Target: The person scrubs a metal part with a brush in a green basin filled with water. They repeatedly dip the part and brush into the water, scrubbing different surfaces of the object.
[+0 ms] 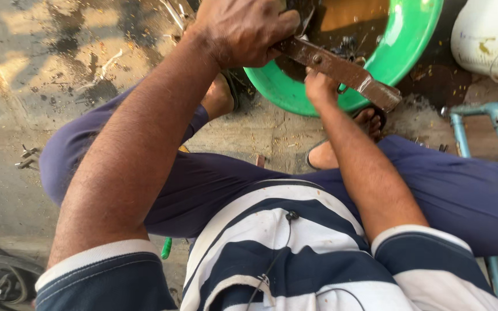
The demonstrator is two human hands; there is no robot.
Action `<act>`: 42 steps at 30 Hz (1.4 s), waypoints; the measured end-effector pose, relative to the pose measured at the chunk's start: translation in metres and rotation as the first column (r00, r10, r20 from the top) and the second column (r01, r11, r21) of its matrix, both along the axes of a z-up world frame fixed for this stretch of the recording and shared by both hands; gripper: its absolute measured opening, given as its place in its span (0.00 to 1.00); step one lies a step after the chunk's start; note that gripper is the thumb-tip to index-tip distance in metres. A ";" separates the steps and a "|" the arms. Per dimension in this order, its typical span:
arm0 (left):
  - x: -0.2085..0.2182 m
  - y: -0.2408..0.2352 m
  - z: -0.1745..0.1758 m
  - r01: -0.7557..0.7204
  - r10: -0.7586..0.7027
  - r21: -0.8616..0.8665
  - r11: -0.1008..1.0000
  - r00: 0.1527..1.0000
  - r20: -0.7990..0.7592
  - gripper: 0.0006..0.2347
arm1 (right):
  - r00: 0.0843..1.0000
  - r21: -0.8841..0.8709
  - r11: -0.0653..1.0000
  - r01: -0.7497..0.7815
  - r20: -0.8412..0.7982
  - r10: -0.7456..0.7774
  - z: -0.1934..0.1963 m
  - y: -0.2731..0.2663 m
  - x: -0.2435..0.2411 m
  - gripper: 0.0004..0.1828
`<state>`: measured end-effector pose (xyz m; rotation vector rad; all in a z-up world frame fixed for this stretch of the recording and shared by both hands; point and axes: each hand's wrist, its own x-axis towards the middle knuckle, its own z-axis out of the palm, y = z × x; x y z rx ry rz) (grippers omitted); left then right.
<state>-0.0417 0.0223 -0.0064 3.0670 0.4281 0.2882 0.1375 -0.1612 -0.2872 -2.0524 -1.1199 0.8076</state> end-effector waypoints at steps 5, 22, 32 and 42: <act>0.009 -0.005 -0.008 -0.022 0.025 -0.075 0.997 0.999 0.030 0.11 | 0.999 -0.164 0.986 0.037 -0.015 -0.040 -0.021 -0.010 -0.008 0.13; -0.002 -0.002 -0.024 -0.024 0.025 -0.022 0.999 0.997 0.072 0.12 | 0.999 0.058 0.998 -0.018 -0.035 0.020 0.029 -0.009 -0.024 0.18; 0.004 0.004 -0.002 -0.069 0.069 0.008 0.998 0.995 0.075 0.12 | 0.801 -0.297 0.916 0.271 -0.458 -0.385 -0.023 0.000 -0.025 0.17; 0.007 0.005 -0.006 -0.101 0.104 -0.036 0.994 0.992 0.071 0.11 | 0.839 -0.266 0.931 0.249 -0.421 -0.345 -0.025 -0.001 -0.038 0.17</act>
